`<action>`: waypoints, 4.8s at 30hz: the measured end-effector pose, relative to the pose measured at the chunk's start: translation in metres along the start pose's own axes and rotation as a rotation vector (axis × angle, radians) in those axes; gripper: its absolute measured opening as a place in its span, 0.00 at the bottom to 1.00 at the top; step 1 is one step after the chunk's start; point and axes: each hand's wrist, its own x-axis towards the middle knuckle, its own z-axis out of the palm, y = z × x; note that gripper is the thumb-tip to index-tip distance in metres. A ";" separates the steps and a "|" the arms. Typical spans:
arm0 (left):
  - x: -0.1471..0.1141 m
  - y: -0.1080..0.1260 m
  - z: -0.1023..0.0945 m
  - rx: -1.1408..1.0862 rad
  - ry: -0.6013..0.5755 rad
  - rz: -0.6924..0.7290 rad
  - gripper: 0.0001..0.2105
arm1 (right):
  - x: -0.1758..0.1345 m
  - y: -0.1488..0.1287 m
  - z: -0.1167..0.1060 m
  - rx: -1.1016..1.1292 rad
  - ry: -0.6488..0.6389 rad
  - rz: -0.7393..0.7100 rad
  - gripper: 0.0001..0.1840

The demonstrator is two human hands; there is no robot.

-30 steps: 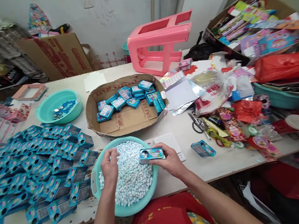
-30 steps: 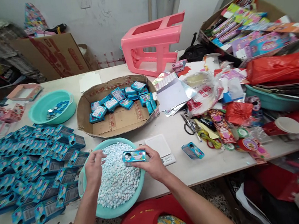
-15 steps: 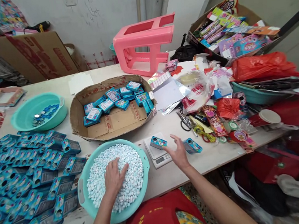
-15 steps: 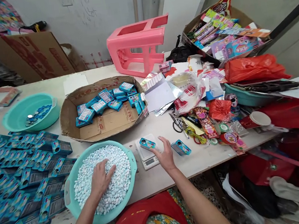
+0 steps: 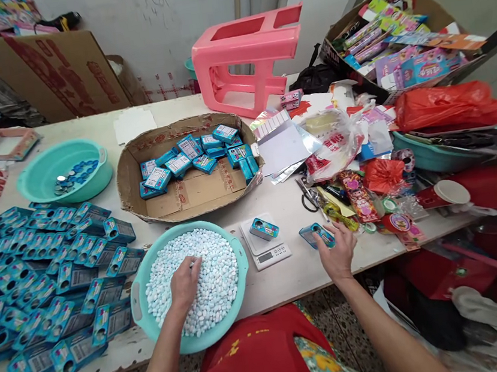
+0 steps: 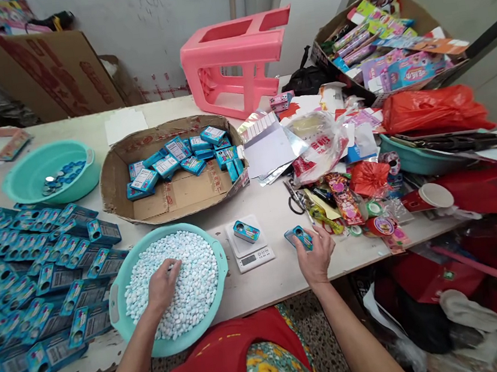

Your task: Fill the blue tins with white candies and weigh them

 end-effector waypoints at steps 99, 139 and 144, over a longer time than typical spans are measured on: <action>-0.019 0.028 -0.044 0.258 -0.124 0.208 0.17 | 0.001 -0.095 0.060 0.356 -0.480 -0.057 0.28; -0.019 0.100 -0.084 0.175 0.158 0.217 0.20 | -0.017 -0.048 0.029 0.465 -0.372 0.292 0.30; -0.095 0.018 -0.180 0.533 0.084 -0.457 0.28 | -0.007 -0.073 0.075 0.527 -0.471 0.182 0.28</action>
